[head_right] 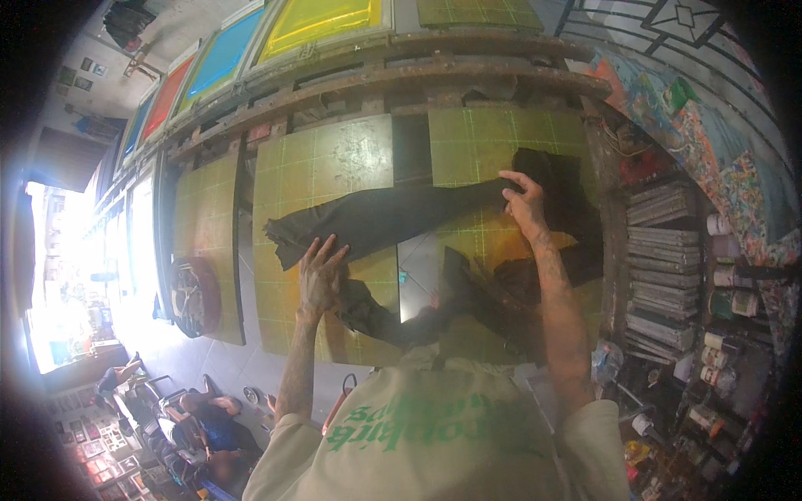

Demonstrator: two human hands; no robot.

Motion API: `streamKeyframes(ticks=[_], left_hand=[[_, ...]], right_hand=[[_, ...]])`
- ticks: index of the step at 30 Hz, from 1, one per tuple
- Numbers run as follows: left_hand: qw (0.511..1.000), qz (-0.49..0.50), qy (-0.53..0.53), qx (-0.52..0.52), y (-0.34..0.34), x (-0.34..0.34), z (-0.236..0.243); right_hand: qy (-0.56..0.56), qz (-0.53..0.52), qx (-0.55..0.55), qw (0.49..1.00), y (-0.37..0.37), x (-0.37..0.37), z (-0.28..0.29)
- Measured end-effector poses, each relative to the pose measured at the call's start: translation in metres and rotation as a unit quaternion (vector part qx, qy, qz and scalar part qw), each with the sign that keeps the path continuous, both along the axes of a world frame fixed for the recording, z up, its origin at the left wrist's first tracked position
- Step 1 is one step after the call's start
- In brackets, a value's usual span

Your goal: The person uses shears to cut a large piece of black fabric on a green cutting table. They repeatedly fold and trim the material, separating it into smaller sections. The person occasionally pauses to adjust the fabric or move cut pieces aside.

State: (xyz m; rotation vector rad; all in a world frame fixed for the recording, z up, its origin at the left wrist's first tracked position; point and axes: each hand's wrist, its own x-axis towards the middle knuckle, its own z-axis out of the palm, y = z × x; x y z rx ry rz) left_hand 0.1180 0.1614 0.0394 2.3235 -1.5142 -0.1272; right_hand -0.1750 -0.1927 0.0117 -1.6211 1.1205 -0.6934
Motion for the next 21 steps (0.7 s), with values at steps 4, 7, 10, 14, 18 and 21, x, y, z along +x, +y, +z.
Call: streamKeyframes(ticks=[4, 7, 10, 14, 18, 21], left_hand=[[0.998, -0.019, -0.048, -0.031, -0.004, -0.024, 0.041], [0.985, 0.03, 0.124, -0.113, -0.016, -0.055, 0.039], [0.72, 0.168, 0.66, -0.13, -0.035, -0.101, 0.01], [0.409, 0.321, 0.851, -0.075, -0.079, -0.137, 0.011], [0.284, 0.391, 0.866, -0.131, -0.109, -0.137, -0.032], [0.24, 0.368, 0.879, -0.183, -0.116, -0.128, -0.065]], right_hand=[[0.072, -0.028, -0.216, 0.973, 0.038, -0.018, 0.026], [0.111, -0.009, -0.225, 0.968, 0.089, -0.051, 0.054], [0.2, 0.03, -0.144, 0.969, 0.152, -0.096, 0.067], [0.34, 0.059, -0.186, 0.92, 0.216, -0.153, 0.049], [0.346, 0.096, -0.247, 0.9, 0.239, -0.181, 0.043], [0.321, 0.054, -0.202, 0.924, 0.238, -0.165, 0.052]])
